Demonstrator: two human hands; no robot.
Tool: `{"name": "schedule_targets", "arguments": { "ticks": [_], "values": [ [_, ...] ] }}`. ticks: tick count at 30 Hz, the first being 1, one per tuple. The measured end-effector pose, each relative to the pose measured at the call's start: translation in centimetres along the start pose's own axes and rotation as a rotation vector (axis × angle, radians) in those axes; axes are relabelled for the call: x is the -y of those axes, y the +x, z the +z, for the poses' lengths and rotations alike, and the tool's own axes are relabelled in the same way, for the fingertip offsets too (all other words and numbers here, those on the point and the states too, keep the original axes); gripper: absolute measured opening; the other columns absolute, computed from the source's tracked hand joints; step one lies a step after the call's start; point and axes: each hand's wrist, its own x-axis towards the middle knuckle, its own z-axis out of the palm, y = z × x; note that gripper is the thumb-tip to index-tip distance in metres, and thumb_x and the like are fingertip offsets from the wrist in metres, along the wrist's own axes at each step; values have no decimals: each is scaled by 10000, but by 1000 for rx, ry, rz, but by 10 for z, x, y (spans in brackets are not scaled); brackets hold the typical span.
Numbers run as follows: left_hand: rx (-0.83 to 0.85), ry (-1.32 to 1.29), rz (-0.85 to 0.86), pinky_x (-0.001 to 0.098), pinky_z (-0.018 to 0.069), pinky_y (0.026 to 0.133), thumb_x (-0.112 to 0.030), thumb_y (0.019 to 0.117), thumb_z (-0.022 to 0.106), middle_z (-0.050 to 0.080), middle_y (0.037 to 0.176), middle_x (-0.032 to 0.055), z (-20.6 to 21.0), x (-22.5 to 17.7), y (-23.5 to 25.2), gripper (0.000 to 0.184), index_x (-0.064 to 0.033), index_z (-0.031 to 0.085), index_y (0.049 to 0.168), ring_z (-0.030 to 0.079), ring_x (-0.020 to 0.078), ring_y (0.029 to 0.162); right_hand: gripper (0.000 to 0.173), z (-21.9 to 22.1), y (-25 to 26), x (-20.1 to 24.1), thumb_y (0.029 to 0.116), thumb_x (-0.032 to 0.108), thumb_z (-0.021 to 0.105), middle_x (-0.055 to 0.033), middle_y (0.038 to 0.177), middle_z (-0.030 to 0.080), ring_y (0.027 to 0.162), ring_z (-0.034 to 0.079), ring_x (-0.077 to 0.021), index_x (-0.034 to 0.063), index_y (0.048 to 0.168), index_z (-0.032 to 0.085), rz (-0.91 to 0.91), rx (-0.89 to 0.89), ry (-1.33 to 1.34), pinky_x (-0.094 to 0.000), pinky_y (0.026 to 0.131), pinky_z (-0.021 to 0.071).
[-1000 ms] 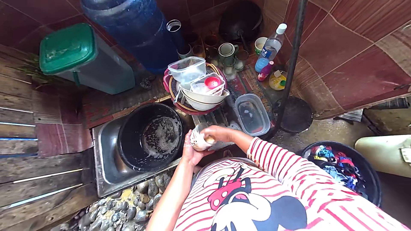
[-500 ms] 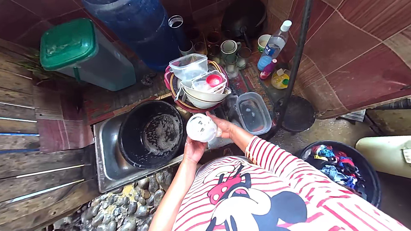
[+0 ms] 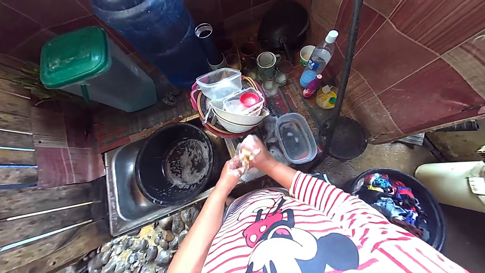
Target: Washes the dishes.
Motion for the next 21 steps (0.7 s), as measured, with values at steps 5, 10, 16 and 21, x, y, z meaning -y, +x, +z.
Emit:
{"name": "schedule_targets", "arguments": {
  "ticks": [5, 10, 16, 21],
  "values": [
    [7, 23, 24, 251, 581, 867, 35, 899, 624, 724, 993, 35, -3, 2, -4, 275, 70, 627, 1172, 688, 44, 907, 289, 1, -2, -3, 977, 72, 556, -208, 1259, 661, 1254, 597, -315, -21, 1218, 685, 42, 72, 82, -456, 1107, 465],
    [57, 159, -18, 230, 561, 863, 21, 917, 614, 715, 1041, 74, -11, -9, -9, 344, 84, 594, 1255, 675, 31, 908, 350, 0, -12, 5, 1024, 153, 529, -167, 1389, 630, 1368, 535, -269, 31, 1319, 673, 93, 119, 145, -441, 1176, 402],
    [55, 25, 232, 213, 572, 897, 4, 902, 647, 738, 1032, -3, -1, -20, -33, 265, 69, 656, 1159, 686, -2, 946, 432, -23, -2, -23, 1125, 277, 235, -88, 1072, 710, 985, 697, -180, 43, 1249, 576, 724, 178, 1354, -366, 885, 586],
    [-182, 397, 631, 367, 499, 1028, -50, 884, 632, 745, 992, 150, 11, 26, -26, 172, 59, 739, 962, 685, 217, 1053, 492, 14, -30, 8, 1125, 399, 173, -72, 935, 676, 850, 672, -176, 103, 1197, 559, 939, -120, 1566, -361, 740, 580]
  ]
}}
